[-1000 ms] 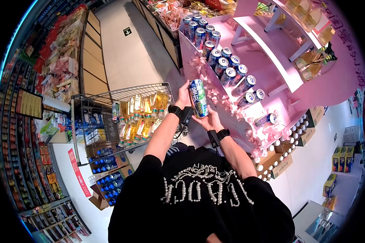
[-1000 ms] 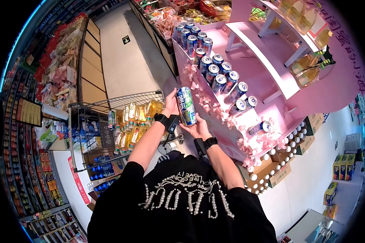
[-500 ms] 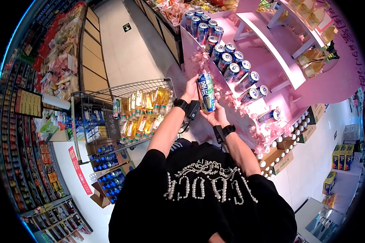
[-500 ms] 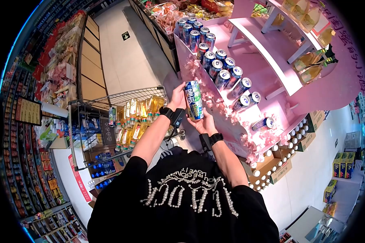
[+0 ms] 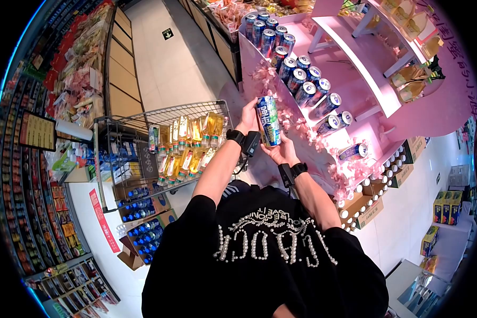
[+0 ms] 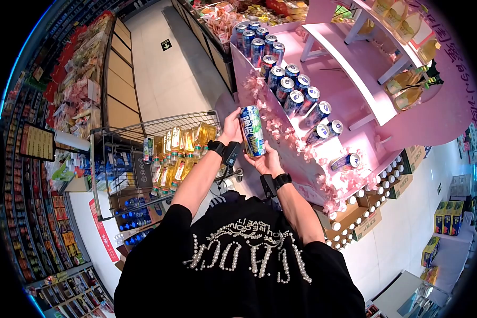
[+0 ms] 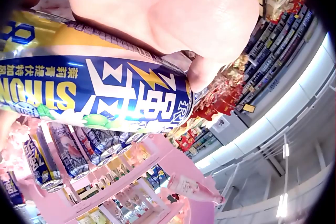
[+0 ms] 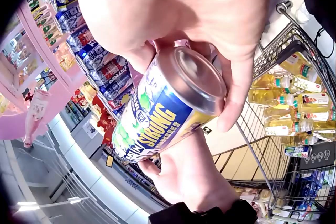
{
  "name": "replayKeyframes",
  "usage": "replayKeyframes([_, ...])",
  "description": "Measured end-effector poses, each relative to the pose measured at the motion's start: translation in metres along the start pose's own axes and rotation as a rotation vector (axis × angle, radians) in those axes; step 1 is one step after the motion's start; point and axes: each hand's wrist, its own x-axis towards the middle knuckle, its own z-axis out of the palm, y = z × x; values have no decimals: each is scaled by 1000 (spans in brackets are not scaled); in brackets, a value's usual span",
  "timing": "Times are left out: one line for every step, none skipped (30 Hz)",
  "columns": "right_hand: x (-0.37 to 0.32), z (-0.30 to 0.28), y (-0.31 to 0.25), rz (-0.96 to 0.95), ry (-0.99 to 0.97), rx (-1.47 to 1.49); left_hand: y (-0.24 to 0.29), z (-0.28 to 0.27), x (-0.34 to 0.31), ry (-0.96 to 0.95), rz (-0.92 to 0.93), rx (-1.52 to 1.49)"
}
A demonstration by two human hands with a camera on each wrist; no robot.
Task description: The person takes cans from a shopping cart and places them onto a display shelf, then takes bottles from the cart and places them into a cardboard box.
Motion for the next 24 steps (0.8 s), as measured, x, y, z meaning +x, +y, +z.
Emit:
replayKeyframes([0, 0, 1, 2, -7, 0, 0, -1, -1, 14, 4, -3])
replayKeyframes([1, 0, 1, 4, -14, 0, 0, -1, -2, 15, 5, -4])
replayKeyframes([1, -1, 2, 6, -14, 0, 1, -1, -4, 15, 1, -1])
replayKeyframes([1, -2, 3, 6, -15, -1, 1, 0, -5, 14, -4, 2])
replayKeyframes([2, -3, 3, 7, -15, -2, 1, 0, -6, 15, -3, 1])
replayKeyframes([2, -3, 4, 8, -15, -3, 1, -2, -6, 25, -1, -18])
replayKeyframes([2, -4, 5, 8, -17, -4, 1, -3, -6, 36, 1, -37])
replayKeyframes([2, -4, 5, 8, -19, -5, 1, -5, -6, 37, 2, -37])
replayKeyframes([3, -4, 5, 8, -19, -5, 1, -6, -7, 37, -1, -28])
replayKeyframes([3, -5, 6, 12, -18, -5, 1, -7, -7, 36, -4, -19])
replayKeyframes([3, -6, 6, 16, -18, -5, 0, -8, -7, 37, -3, -19])
replayKeyframes([2, -2, 6, 17, -18, -6, 0, -8, -7, 39, 5, -19])
replayKeyframes([0, 2, 6, 23, -10, -19, 0, -8, -8, 40, 13, -19])
replayKeyframes([-2, 5, 5, 26, -2, -33, 0, -8, -8, 39, 12, -19])
replayKeyframes([-1, 2, 2, 20, 0, -35, -1, -6, -7, 41, 26, 1])
replayKeyframes([4, -4, -2, 10, -26, -113, -1, -1, -8, 43, 38, 22])
replayKeyframes([9, -12, -6, -4, -51, -190, 0, 5, -7, 10, 5, 44])
replayKeyframes([10, -10, -15, 22, -57, -260, 0, 9, -2, 3, -13, 62])
replayKeyframes([-2, 17, -17, -75, 157, -279, -2, 14, 4, -5, -38, 79])
replayKeyframes([7, -12, -31, -46, -28, -255, -5, 19, 11, -42, -85, 108])
replayKeyframes([13, -40, -47, -21, -211, -232, -8, 31, 17, -81, -135, 137])
replayKeyframes([-10, -1, -54, -102, 120, -372, -15, 34, 31, -105, -167, 179])
replayKeyframes([-27, 21, -64, -167, 239, -408, -22, 52, 38, -109, -196, 224])
replayKeyframes([-29, -2, -82, -186, 53, -372, -28, 71, 46, -142, -213, 238])
